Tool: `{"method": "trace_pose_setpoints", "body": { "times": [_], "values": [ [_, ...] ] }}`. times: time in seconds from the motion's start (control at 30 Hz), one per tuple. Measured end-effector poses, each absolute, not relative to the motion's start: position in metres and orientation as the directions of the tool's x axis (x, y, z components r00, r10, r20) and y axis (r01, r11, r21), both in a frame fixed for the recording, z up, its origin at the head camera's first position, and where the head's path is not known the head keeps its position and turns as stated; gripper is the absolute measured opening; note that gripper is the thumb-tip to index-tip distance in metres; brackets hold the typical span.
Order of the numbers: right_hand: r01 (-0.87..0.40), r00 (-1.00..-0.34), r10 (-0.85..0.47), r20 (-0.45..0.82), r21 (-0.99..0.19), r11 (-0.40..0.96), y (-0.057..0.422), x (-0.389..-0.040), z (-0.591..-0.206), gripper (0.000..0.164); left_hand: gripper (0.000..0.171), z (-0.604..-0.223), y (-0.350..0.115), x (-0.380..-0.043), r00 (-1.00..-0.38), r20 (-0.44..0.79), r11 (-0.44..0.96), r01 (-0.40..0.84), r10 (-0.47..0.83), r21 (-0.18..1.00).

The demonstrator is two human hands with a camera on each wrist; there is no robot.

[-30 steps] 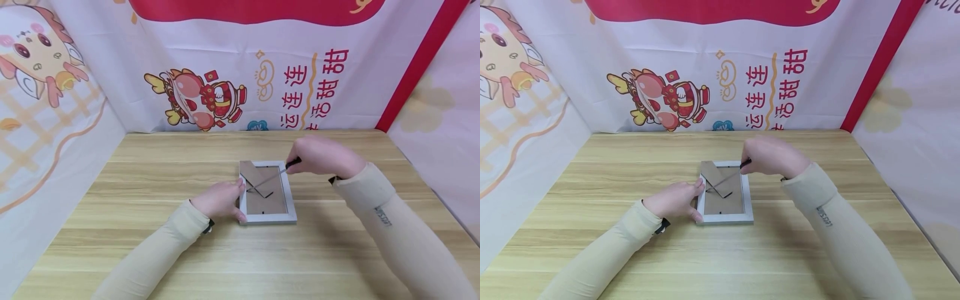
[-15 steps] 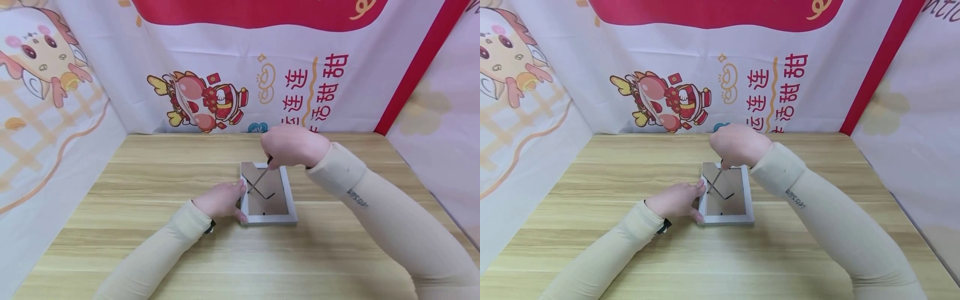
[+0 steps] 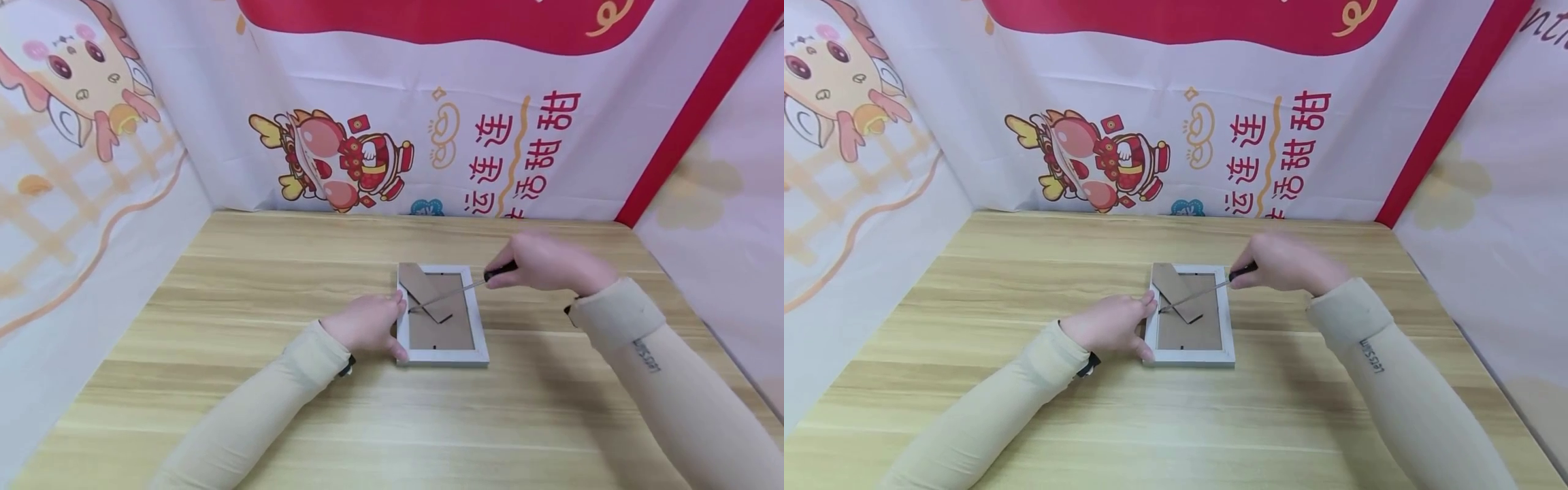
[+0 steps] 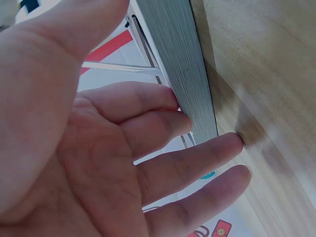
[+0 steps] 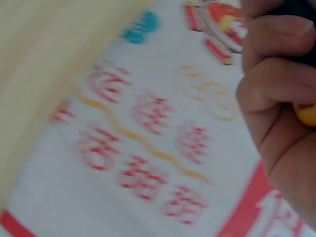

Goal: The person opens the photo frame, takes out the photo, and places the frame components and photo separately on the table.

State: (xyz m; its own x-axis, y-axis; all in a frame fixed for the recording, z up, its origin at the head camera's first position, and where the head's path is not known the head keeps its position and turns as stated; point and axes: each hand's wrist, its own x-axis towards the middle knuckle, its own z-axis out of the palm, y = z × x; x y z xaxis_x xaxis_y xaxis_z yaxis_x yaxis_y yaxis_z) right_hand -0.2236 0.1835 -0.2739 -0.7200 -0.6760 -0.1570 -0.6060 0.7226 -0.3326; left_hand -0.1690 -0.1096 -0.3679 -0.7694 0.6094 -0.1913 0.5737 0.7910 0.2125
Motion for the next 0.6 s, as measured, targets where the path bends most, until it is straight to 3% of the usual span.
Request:
{"method": "trace_pose_setpoints", "body": {
  "times": [0.17, 0.33, 0.5, 0.6],
  "values": [
    [-0.514, -0.76, -0.625, -0.181, -0.422, 0.747, 0.201, -0.23, -0.295, 0.036, 0.094, -0.366, -0.109, -0.17, -0.768, -0.192, 0.791, 0.577, 0.611, 0.205],
    [-0.572, -0.713, -0.677, -0.183, -0.406, 0.713, 0.189, -0.232, -0.282, 0.03, 0.094, -0.366, -0.109, -0.171, -0.769, -0.19, 0.79, 0.577, 0.611, 0.208],
    [-0.63, -0.67, -0.701, -0.244, -0.311, 0.711, 0.156, -0.228, -0.247, 0.012, 0.095, -0.368, -0.109, -0.173, -0.764, -0.192, 0.787, 0.584, 0.616, 0.2],
    [-0.643, -0.687, -0.663, -0.298, -0.176, 0.746, 0.129, -0.223, -0.226, 0.008, 0.093, -0.37, -0.109, -0.174, -0.765, -0.179, 0.784, 0.589, 0.619, 0.197]
  ]
}}
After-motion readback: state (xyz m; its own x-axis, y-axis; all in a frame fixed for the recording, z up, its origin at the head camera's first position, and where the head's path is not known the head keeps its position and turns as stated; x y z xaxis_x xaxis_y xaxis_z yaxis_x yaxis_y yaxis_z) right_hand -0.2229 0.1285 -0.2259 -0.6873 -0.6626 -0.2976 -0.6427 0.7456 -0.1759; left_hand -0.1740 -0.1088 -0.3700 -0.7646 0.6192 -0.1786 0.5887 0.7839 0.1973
